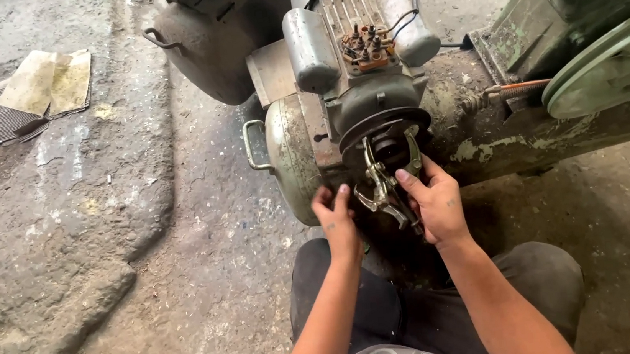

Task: The person uses a metal clamp tool to secure a component on a large industrial machine. Another person assists by holding the part steady. The person adjusts the clamp and then removes it, leaving the component in place.

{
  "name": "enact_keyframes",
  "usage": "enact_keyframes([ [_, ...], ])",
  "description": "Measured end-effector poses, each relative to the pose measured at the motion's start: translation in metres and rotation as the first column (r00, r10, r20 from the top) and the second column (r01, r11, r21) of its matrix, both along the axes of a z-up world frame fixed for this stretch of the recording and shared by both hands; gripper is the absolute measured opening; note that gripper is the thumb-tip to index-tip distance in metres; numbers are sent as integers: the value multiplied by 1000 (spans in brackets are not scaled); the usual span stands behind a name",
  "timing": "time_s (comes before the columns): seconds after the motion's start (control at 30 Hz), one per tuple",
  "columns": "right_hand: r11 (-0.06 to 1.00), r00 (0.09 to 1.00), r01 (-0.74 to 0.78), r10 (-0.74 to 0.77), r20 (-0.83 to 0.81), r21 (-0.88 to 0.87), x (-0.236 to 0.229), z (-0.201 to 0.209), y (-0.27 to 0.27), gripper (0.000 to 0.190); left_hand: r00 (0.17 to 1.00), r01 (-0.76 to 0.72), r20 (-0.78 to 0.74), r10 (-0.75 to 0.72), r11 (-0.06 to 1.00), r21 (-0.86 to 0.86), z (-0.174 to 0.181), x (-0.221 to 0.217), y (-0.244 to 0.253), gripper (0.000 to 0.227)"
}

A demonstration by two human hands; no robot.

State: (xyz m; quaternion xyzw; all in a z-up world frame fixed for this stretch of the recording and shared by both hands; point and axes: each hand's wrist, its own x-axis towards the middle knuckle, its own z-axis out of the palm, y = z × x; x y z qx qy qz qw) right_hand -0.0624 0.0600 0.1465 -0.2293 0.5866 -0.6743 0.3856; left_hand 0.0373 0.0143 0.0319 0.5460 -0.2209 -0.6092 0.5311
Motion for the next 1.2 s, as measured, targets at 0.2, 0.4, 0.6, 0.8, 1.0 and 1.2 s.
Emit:
enact_keyframes([
  [0.2, 1000, 1000, -6, 6, -2, -11, -21, -37, -4, 36, 847, 212, -494, -198, 977, -29, -25, -21, 3, 35],
  [0.4, 999, 1000, -28, 28, 7, -47, -23, -38, -10, 34, 909, 142, -405, -102, 987, 70, -39, -52, -40, 17],
  [0.6, 999, 997, -15, 19, 71, -52, -8, -20, -4, 38, 791, 222, -608, -64, 957, 189, -96, -57, -47, 29],
  [0.8, 995, 998, 54, -52, 26, -79, -13, -25, -3, 42, 672, 175, -739, 50, 959, 223, -13, -57, -19, 32],
  [1.0, 997, 999, 14, -11, 41, -72, -32, -47, -5, 43, 722, 201, -690, -57, 971, 131, 11, -58, -2, 77],
  [1.2, 999, 998, -1, 4, 69, -47, -51, -64, -6, 37, 674, 259, -728, -126, 963, 73, 45, -36, 21, 120],
])
